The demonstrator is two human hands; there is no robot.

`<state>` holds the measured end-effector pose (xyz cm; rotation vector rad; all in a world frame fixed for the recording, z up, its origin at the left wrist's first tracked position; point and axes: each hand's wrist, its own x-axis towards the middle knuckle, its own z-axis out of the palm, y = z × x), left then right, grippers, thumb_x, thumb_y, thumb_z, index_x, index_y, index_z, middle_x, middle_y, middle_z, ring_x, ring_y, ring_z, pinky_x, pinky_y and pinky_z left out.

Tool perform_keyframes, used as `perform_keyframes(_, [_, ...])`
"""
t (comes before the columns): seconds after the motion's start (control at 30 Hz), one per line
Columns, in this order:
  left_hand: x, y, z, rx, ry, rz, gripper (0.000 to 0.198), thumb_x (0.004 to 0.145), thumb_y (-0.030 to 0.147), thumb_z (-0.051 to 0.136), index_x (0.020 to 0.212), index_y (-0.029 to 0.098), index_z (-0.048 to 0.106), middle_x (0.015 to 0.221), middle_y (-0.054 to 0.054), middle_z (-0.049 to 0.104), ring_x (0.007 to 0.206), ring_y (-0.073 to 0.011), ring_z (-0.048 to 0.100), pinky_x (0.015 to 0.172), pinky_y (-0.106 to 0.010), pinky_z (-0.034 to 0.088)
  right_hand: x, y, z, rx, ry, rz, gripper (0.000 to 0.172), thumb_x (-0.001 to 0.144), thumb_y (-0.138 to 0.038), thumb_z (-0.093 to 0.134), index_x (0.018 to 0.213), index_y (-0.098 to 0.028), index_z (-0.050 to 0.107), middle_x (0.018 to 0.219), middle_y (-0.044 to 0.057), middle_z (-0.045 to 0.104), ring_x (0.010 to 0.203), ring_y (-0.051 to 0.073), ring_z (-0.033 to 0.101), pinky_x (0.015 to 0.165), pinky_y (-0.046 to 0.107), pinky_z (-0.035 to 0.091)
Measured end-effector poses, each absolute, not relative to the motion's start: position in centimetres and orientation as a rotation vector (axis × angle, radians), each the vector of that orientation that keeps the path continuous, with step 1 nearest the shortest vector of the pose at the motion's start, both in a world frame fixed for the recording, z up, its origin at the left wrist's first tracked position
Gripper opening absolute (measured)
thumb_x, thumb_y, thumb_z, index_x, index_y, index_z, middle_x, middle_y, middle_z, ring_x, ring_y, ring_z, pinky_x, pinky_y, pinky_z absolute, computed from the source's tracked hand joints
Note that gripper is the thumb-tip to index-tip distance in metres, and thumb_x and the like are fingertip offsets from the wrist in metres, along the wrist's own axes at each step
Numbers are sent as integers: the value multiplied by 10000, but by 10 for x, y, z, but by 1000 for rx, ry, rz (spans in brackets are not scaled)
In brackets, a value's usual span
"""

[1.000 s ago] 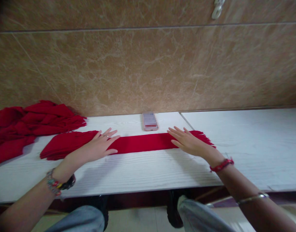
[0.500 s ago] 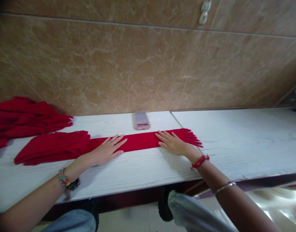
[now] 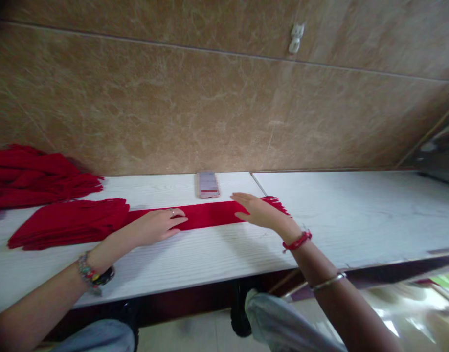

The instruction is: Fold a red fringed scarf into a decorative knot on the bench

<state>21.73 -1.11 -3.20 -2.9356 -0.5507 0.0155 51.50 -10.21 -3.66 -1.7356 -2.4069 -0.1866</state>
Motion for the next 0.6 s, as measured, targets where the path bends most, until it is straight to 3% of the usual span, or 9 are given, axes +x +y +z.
perform_keyframes(0.1, [221, -16, -32, -2898, -480, -3, 274, 852, 181, 413, 1086, 198, 554, 1082, -61, 572, 891, -173, 580, 731, -263, 461, 475, -101, -39, -1448, -2605, -194, 372, 840, -217, 404, 1189, -129, 500, 1203, 102, 536, 1120, 189, 475, 959, 338, 390])
perform_keyframes(0.2, [220, -18, -32, -2882, -481, -21, 265, 850, 157, 411, 1059, 198, 570, 1057, -55, 580, 866, -165, 586, 687, -247, 470, 461, -105, -52, -1391, -2673, -343, 356, 840, -104, 347, 1140, -80, 539, 1165, 128, 560, 1105, 197, 489, 940, 329, 407])
perform_keyframes(0.37, [220, -16, -34, -2965, -521, -85, 297, 898, 261, 344, 1095, 217, 562, 1151, -42, 548, 992, -157, 540, 839, -268, 418, 463, -103, -58, -1404, -2600, -328, 353, 861, -146, 350, 1168, -118, 522, 1198, 109, 538, 1124, 183, 471, 958, 324, 385])
perform_keyframes(0.47, [226, -13, -42, -2973, -633, -98, 384, 914, 334, 288, 1259, 224, 415, 1338, -63, 384, 1209, -203, 356, 990, -361, 267, 458, -94, -57, -1528, -2479, -258, 417, 880, -283, 360, 1262, -126, 420, 1313, 118, 416, 1218, 219, 354, 998, 392, 320])
perform_keyframes(0.6, [232, -13, -56, -3051, -742, 59, 489, 911, 419, 209, 1361, 227, 201, 1430, -51, 176, 1309, -220, 116, 1032, -432, 129, 449, -84, -63, -1669, -2477, -113, 530, 890, -407, 290, 1332, -115, 291, 1377, 130, 301, 1272, 250, 234, 1003, 481, 258])
